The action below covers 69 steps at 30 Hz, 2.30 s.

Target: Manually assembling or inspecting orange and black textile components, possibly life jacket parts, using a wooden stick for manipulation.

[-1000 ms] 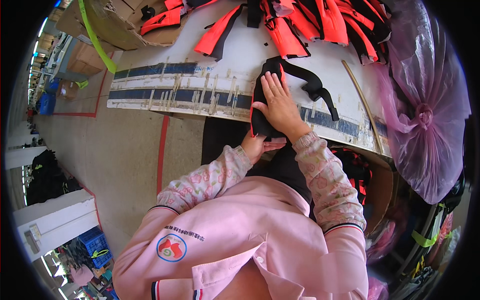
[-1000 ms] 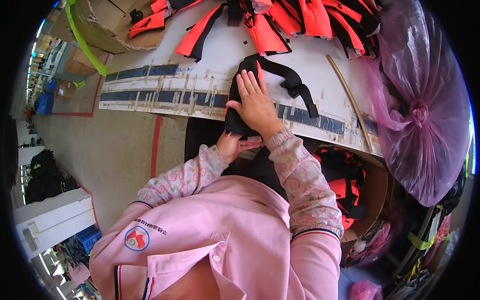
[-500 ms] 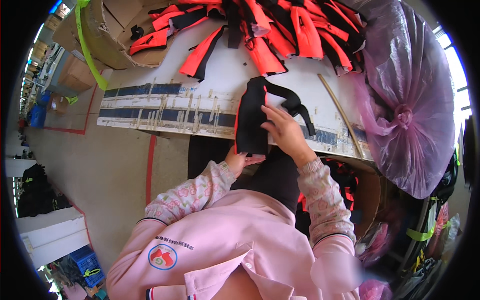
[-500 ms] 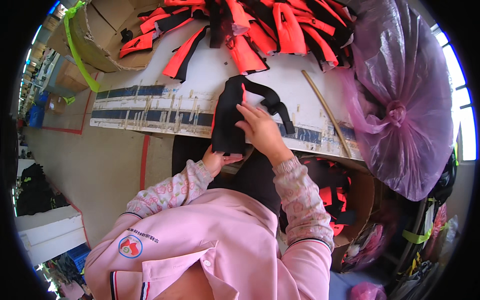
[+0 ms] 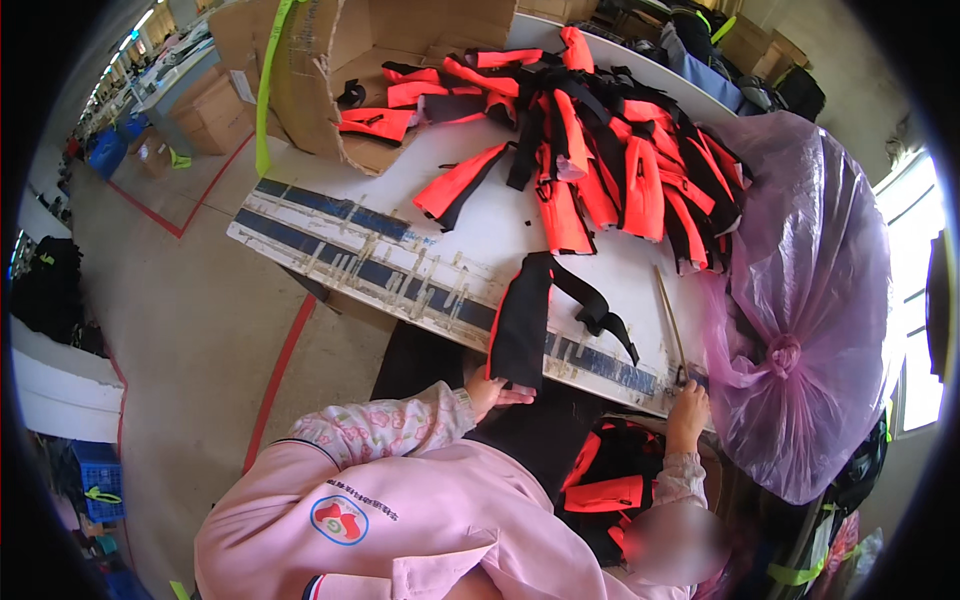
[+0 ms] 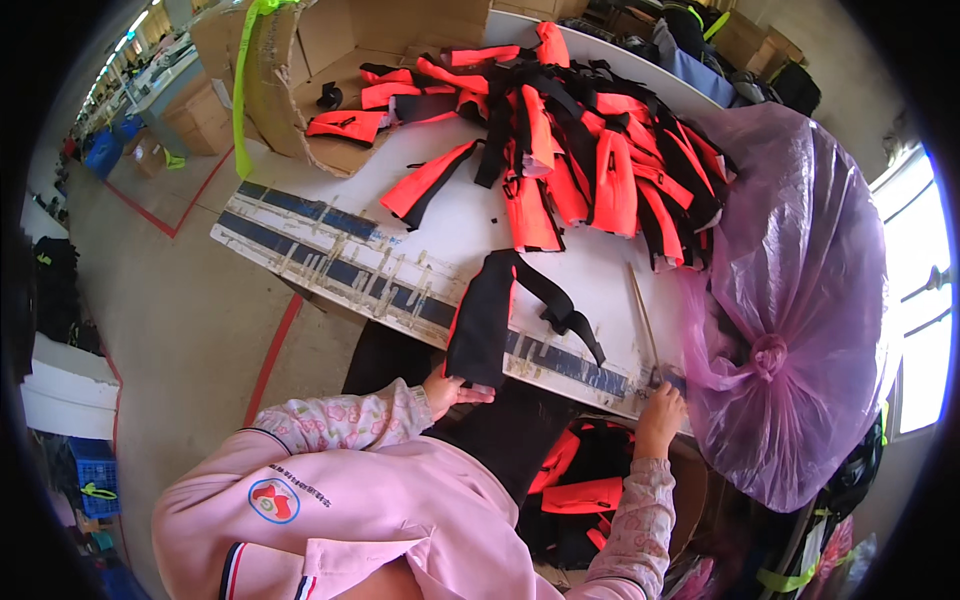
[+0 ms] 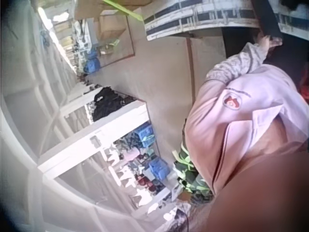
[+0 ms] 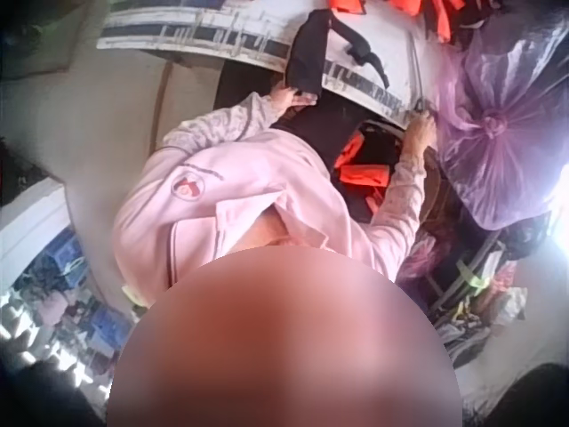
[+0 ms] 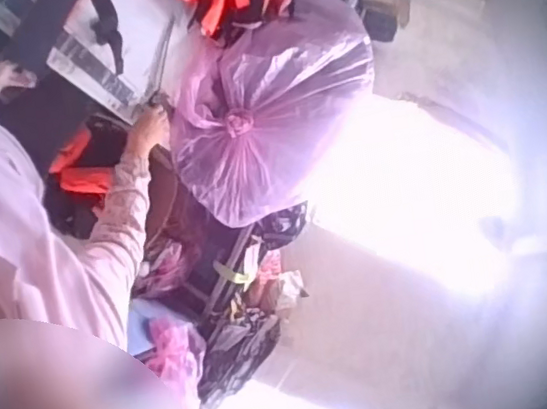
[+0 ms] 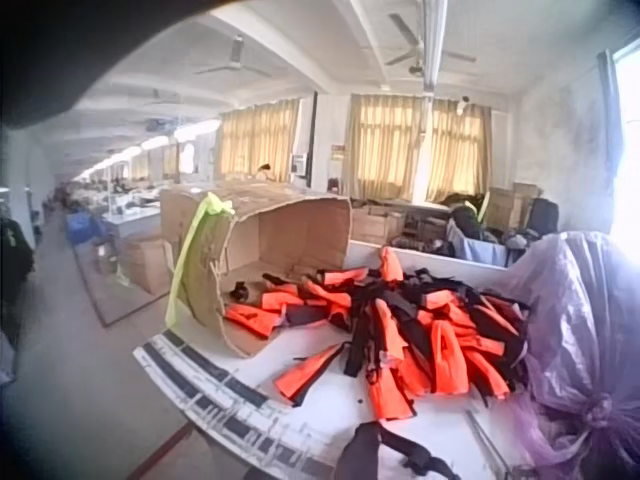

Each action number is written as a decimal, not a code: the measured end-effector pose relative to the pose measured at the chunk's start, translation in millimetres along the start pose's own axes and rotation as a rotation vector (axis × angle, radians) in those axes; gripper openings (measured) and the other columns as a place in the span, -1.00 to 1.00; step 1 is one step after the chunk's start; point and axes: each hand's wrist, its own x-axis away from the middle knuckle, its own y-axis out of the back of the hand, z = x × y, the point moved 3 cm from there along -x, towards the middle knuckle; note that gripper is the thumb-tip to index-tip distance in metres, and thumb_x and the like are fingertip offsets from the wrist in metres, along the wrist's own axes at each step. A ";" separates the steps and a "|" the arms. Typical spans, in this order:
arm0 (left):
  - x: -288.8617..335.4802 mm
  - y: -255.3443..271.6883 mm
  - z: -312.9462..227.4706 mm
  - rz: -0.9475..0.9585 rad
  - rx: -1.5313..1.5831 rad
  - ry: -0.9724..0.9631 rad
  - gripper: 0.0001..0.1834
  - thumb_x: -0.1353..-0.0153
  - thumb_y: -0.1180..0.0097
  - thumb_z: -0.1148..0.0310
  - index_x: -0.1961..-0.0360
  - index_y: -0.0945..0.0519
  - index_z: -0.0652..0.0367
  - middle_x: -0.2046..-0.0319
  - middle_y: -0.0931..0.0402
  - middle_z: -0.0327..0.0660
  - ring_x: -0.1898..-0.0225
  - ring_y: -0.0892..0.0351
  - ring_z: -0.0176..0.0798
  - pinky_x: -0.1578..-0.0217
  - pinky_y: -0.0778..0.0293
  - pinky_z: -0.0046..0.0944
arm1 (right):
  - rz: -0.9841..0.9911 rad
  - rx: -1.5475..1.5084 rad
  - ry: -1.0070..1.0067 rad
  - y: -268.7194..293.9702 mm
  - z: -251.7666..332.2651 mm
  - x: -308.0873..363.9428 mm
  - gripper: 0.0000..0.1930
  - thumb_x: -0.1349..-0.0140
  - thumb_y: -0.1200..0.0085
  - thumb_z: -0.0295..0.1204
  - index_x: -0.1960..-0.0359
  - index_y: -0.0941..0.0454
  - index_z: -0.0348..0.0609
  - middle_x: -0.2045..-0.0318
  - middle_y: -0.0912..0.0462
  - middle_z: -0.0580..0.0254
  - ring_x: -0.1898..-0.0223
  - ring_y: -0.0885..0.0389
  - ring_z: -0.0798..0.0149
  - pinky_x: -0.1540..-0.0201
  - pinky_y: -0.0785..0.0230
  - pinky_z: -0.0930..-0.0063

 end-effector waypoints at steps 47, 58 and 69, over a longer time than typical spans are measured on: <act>-7.4 -3.4 36.4 -0.259 -0.463 -0.044 -0.75 -0.30 0.32 0.39 0.34 -0.46 0.20 0.58 -0.47 -0.16 0.76 -0.36 -0.41 0.86 -0.22 -0.45 | 0.885 -1.486 0.069 88.8 170.1 132.2 -0.80 -0.31 0.22 -0.38 0.39 -0.40 -0.22 0.74 -0.43 0.21 0.83 -0.31 0.30 0.77 -0.11 0.47; -11.5 -7.0 40.2 -0.265 -0.491 -0.130 -0.69 -0.29 0.37 0.42 0.35 -0.48 0.22 0.63 -0.50 -0.15 0.71 -0.43 -0.32 0.83 -0.30 -0.39 | 0.486 -1.350 0.274 81.3 206.3 126.8 -0.80 -0.29 0.17 -0.43 0.43 -0.40 -0.28 0.76 -0.43 0.17 0.77 -0.40 0.29 0.70 -0.18 0.45; -5.7 -26.1 11.9 -0.211 -0.229 -0.253 -0.67 -0.32 0.26 0.25 0.23 -0.51 0.25 0.36 -0.54 -0.12 0.64 -0.42 -0.44 0.76 -0.28 -0.53 | 1.251 -1.945 -0.508 105.5 148.2 191.3 -0.75 -0.37 0.27 -0.31 0.38 -0.38 -0.18 0.81 -0.19 0.46 0.87 -0.01 0.56 0.85 0.15 0.65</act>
